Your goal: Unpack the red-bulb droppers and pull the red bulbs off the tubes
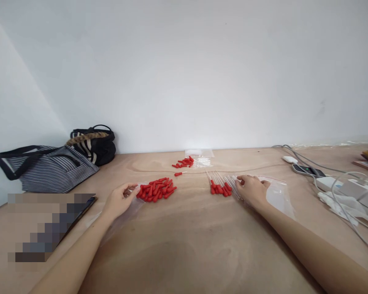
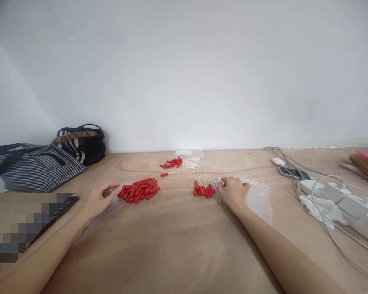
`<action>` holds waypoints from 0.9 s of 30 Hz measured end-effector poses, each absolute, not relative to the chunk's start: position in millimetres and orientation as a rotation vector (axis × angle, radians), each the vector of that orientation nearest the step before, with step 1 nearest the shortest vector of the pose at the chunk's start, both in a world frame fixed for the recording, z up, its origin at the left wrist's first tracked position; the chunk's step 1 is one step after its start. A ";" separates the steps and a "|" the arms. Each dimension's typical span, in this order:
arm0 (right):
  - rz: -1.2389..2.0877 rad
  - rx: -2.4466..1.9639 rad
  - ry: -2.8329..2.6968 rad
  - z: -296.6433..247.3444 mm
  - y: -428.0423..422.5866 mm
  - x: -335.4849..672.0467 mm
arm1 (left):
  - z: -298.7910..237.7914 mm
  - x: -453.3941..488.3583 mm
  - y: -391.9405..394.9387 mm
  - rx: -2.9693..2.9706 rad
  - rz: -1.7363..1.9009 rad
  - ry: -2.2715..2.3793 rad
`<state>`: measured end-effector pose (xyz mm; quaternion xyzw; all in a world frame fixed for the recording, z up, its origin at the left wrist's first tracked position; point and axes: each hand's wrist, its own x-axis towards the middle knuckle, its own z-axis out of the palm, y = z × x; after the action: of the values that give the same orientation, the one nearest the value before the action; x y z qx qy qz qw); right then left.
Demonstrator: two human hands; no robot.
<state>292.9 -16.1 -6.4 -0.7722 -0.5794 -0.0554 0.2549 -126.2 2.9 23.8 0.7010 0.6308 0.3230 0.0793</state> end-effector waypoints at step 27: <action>-0.413 -1.091 -1.937 -13.5 -47.3 236.0 | 35.8 18.3 29.6 2.675 0.448 1.728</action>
<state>236.0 -47.3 -13.5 -0.4364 -0.7749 -0.1653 0.4263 18.3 29.6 35.8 0.8313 0.5368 0.1392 -0.0371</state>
